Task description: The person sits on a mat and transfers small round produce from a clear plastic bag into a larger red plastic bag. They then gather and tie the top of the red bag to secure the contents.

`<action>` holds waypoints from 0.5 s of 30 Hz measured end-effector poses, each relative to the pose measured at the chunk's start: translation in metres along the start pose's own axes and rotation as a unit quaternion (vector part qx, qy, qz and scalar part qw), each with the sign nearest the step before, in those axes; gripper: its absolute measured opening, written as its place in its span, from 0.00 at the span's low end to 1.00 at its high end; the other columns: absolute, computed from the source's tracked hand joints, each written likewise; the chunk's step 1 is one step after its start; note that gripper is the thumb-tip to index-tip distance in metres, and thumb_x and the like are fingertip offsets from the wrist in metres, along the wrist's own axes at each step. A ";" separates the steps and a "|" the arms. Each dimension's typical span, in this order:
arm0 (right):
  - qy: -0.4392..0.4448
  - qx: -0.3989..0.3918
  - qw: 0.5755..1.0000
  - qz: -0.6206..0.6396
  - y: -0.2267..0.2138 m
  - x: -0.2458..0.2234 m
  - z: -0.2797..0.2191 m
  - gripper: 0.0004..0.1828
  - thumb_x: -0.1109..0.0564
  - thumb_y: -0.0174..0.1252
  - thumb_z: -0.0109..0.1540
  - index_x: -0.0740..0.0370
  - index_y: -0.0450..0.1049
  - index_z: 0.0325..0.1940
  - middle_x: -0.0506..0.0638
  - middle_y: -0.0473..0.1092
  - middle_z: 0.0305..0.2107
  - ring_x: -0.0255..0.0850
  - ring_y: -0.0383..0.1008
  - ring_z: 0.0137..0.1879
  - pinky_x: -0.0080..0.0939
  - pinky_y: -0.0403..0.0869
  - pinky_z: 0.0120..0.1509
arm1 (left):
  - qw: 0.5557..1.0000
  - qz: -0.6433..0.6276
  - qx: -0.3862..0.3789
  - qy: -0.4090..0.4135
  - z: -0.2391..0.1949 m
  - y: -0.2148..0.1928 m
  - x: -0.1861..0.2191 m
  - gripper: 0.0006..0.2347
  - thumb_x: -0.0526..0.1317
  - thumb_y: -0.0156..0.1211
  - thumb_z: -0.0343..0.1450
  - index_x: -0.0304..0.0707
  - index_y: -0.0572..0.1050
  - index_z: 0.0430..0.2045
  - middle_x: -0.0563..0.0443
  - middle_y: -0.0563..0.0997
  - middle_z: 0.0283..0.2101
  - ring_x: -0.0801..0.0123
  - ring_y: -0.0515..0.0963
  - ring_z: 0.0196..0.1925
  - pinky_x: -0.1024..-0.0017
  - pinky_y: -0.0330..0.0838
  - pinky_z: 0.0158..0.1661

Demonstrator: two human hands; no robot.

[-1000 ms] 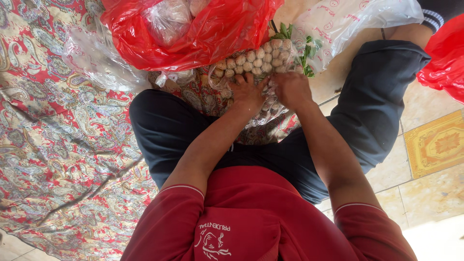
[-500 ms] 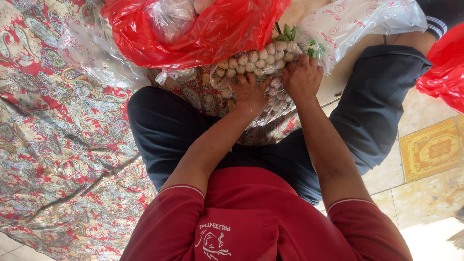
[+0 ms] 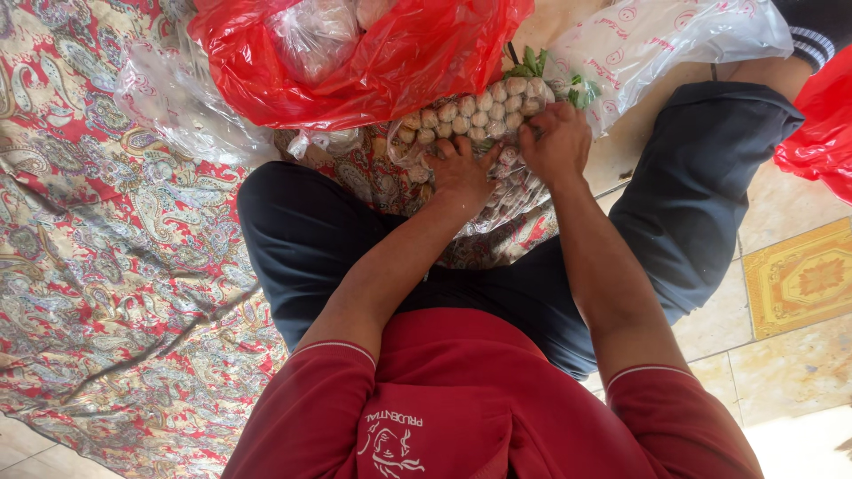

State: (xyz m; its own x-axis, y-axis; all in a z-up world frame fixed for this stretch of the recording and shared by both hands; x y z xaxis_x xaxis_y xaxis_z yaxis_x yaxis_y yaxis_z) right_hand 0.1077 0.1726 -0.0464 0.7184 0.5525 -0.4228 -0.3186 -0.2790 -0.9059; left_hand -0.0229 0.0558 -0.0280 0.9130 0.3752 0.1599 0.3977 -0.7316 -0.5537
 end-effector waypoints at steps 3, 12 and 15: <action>-0.030 0.058 0.996 0.060 -0.002 0.009 0.006 0.09 0.57 0.70 0.63 0.60 0.77 0.41 0.56 0.70 0.49 0.58 0.70 0.57 0.55 0.69 0.62 | 1.000 0.007 0.003 -0.001 0.000 0.003 0.000 0.31 0.61 0.47 0.75 0.74 0.44 0.74 0.30 0.45 0.72 0.25 0.46 0.71 0.29 0.50 0.63; 0.006 0.066 0.997 0.051 0.020 0.012 0.029 0.08 0.62 0.67 0.58 0.59 0.76 0.39 0.55 0.71 0.49 0.59 0.68 0.55 0.56 0.69 0.59 | 1.000 -0.002 -0.015 0.005 -0.007 -0.005 0.002 0.31 0.60 0.46 0.76 0.72 0.43 0.75 0.31 0.46 0.73 0.27 0.46 0.72 0.29 0.51 0.65; -0.001 0.061 0.997 0.053 0.019 0.015 0.031 0.08 0.62 0.67 0.58 0.60 0.74 0.38 0.54 0.71 0.49 0.58 0.69 0.54 0.56 0.68 0.60 | 1.000 -0.007 -0.026 0.000 -0.009 -0.010 0.004 0.31 0.60 0.47 0.76 0.71 0.43 0.75 0.32 0.46 0.73 0.27 0.45 0.73 0.30 0.51 0.65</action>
State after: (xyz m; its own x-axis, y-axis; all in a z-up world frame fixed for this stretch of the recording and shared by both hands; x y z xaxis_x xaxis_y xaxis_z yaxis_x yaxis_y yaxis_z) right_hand 0.0929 0.2002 -0.0701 0.6754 0.5259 -0.5169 -0.4657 -0.2392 -0.8520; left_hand -0.0228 0.0591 -0.0144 0.9071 0.3863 0.1672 0.4151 -0.7546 -0.5082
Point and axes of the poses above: each hand's wrist, its own z-axis towards the middle knuckle, its own y-axis out of the palm, x = y × z, the point moved 2 cm from there along z, towards the middle knuckle
